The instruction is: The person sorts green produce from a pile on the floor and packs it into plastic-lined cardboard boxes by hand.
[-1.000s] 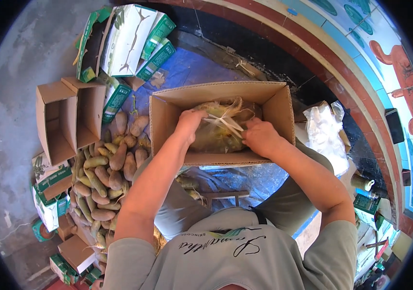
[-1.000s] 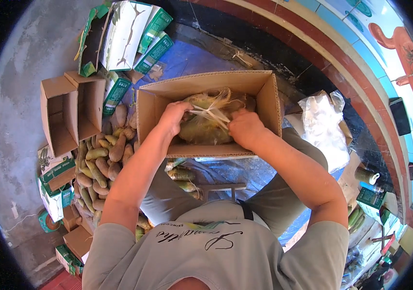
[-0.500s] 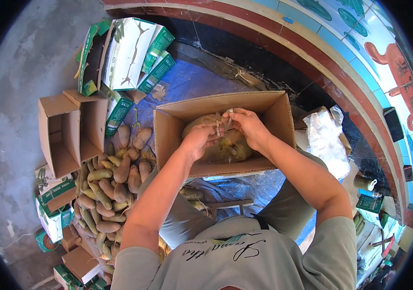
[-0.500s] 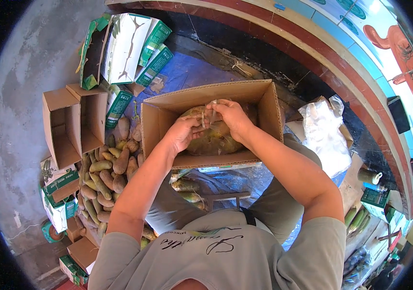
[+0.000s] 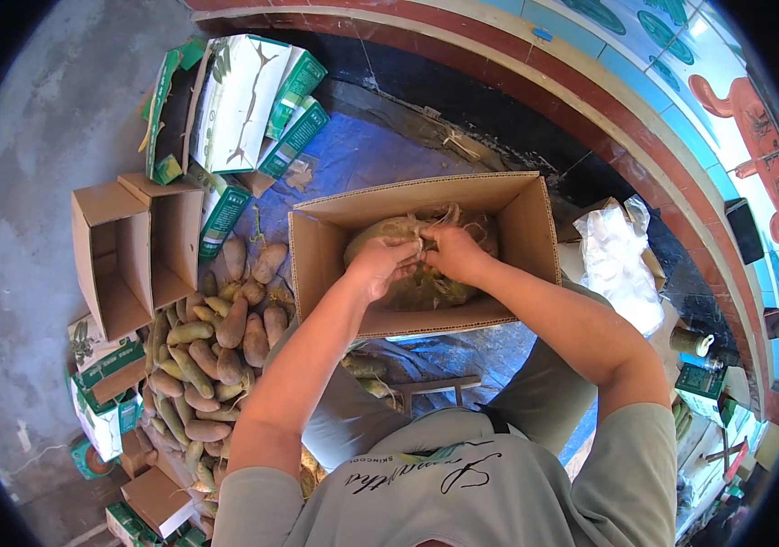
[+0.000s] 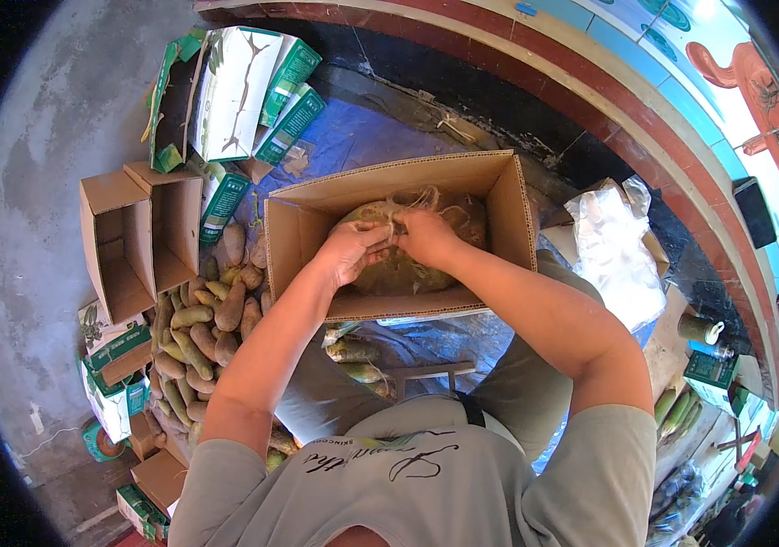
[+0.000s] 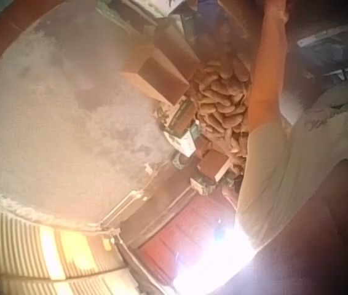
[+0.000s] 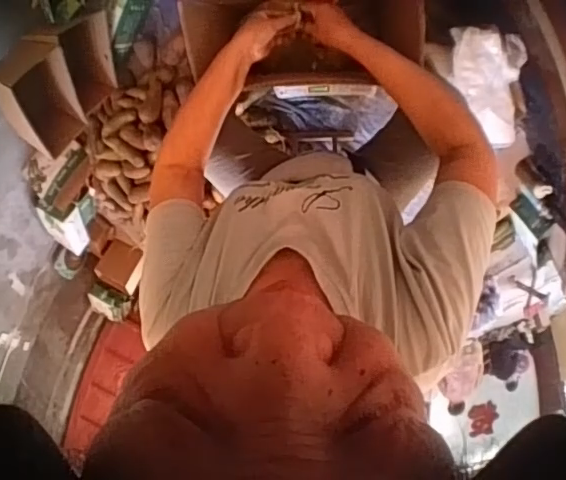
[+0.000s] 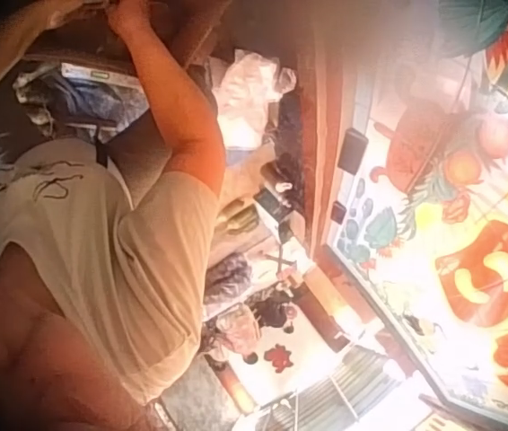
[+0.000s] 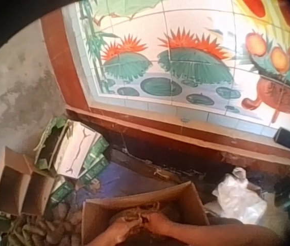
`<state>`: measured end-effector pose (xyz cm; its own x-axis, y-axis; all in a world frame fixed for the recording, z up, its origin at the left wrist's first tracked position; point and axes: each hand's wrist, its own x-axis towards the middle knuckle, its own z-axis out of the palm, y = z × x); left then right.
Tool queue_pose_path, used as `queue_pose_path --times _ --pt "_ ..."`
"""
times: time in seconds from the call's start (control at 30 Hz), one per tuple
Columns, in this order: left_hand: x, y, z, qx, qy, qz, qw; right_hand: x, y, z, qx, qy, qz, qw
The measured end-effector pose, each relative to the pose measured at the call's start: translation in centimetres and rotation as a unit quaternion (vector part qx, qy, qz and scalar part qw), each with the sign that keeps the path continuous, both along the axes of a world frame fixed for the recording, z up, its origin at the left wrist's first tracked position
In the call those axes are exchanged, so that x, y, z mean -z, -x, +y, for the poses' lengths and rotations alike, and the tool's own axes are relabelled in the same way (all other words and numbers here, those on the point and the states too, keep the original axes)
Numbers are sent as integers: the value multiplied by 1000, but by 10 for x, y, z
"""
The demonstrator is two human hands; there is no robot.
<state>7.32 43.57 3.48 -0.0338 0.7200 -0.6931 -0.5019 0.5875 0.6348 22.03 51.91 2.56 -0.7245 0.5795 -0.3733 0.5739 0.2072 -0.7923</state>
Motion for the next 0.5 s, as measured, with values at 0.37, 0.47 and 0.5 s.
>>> queue_pose_path --times 0.37,0.47,0.5 --pt "-8 -10 2 9 19 41 999 10 -2 -1 88 40 25 995" --pt "5 0 -1 1 29 67 997 6 0 -5 129 143 66 979" --pt "3 1 -1 2 30 67 997 3 -1 -5 129 144 66 979"
